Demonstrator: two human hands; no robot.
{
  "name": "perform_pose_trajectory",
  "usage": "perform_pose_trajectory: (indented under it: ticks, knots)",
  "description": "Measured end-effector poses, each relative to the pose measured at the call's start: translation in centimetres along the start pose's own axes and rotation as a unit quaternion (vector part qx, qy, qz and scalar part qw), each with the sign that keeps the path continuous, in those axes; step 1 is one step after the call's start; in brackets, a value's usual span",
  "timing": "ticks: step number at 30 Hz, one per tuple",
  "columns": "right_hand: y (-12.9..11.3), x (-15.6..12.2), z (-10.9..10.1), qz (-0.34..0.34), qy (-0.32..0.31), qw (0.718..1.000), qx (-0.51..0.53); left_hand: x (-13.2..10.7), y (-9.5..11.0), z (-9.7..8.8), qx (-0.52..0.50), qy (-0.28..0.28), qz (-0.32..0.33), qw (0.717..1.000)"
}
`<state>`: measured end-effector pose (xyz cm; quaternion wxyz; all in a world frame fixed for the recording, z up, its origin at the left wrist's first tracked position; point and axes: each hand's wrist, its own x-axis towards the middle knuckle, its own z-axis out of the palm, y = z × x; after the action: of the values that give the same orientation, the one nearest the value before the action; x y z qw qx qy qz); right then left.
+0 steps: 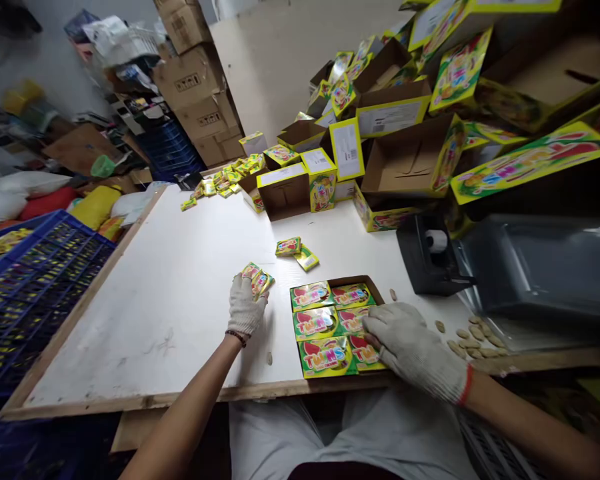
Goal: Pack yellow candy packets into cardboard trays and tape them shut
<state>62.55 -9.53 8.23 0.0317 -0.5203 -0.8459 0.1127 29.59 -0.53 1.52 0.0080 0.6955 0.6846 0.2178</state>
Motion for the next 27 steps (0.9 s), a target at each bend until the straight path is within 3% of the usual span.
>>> perform_pose_trajectory:
  ticks: [4, 7, 12, 14, 16, 18, 21, 24, 27]
  knots:
    - [0.8, -0.6, 2.7, -0.105, 0.073, 0.992, -0.002, 1.3, -2.4, 0.6, 0.036, -0.043, 0.0, 0.998]
    - [1.0, -0.7, 3.4, -0.128, 0.047, 0.99, -0.032, 0.5, -1.8, 1.2, 0.04, -0.057, 0.014, 0.997]
    - [0.9, 0.1, 1.3, -0.09, -0.082, 0.993, 0.011, -2.0, -0.5, 1.3, 0.034, -0.059, 0.018, 0.998]
    - [1.1, 0.4, 0.1, -0.086, -0.065, 0.992, 0.073, -2.7, -0.6, 0.6, 0.034, -0.045, -0.002, 0.998]
    - [1.2, 0.9, -1.1, -0.049, 0.017, 0.988, 0.148, -3.1, -0.2, -0.6, 0.032, -0.018, -0.03, 0.999]
    - [0.8, 1.7, -2.3, -0.006, 0.111, 0.971, 0.21, -3.2, 1.3, -2.2, -0.008, 0.031, 0.001, 0.999]
    - [-1.0, 3.5, -4.5, -0.027, 0.202, 0.945, 0.256, -3.3, 6.1, -4.9, -0.112, 0.087, 0.18, 0.973]
    - [-2.3, 5.3, -6.3, -0.077, 0.169, 0.95, 0.25, -3.5, 10.7, -6.4, -0.154, 0.047, 0.309, 0.937]
    - [-1.4, 5.8, -6.5, -0.021, 0.075, 0.981, 0.175, -2.6, 11.1, -5.5, -0.175, 0.034, 0.284, 0.942]
